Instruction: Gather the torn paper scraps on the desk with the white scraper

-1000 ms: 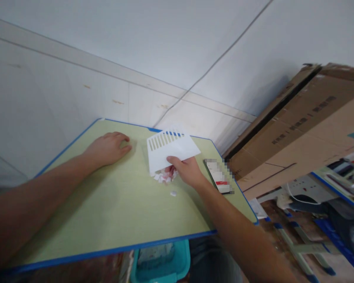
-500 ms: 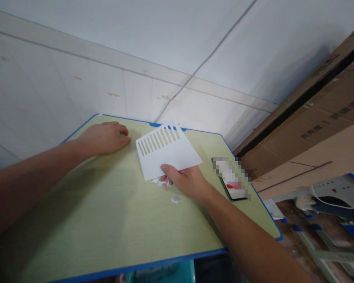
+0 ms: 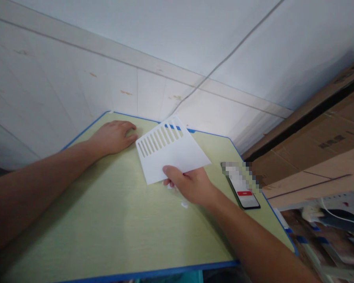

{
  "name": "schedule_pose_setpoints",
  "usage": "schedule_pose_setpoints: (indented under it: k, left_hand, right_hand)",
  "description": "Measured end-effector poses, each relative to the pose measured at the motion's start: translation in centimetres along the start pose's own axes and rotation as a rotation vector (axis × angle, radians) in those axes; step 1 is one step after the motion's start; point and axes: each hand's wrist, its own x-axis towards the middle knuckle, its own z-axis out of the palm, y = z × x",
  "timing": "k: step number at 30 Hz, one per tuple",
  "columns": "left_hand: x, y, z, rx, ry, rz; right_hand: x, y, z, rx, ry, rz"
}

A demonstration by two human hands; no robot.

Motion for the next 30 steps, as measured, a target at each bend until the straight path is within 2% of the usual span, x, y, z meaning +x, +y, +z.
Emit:
schedule_pose_setpoints:
  k: [5, 13, 21, 30]
  left_hand:
    - [0.4, 0.0, 0.4, 0.011, -0.019, -0.01]
    - [0.6, -0.3, 0.6, 0.01, -0.025, -0.013]
    - [0.5, -0.2, 0.5, -0.012, -0.019, -0.01]
    - [0.4, 0.1, 0.2, -0.038, -0.023, -0.021]
  right_hand:
    - [-1.3, -0.1, -0.6, -0.076, -0.018, -0.017]
    - [-1.5, 0.6, -0.9, -0.141, -0.062, -0.087]
    - [-1.9, 0.2, -0.6, -0.147, -0.096, -0.088]
    - [-2.4, -0.3, 0.0, -0.105, -0.159, -0.013]
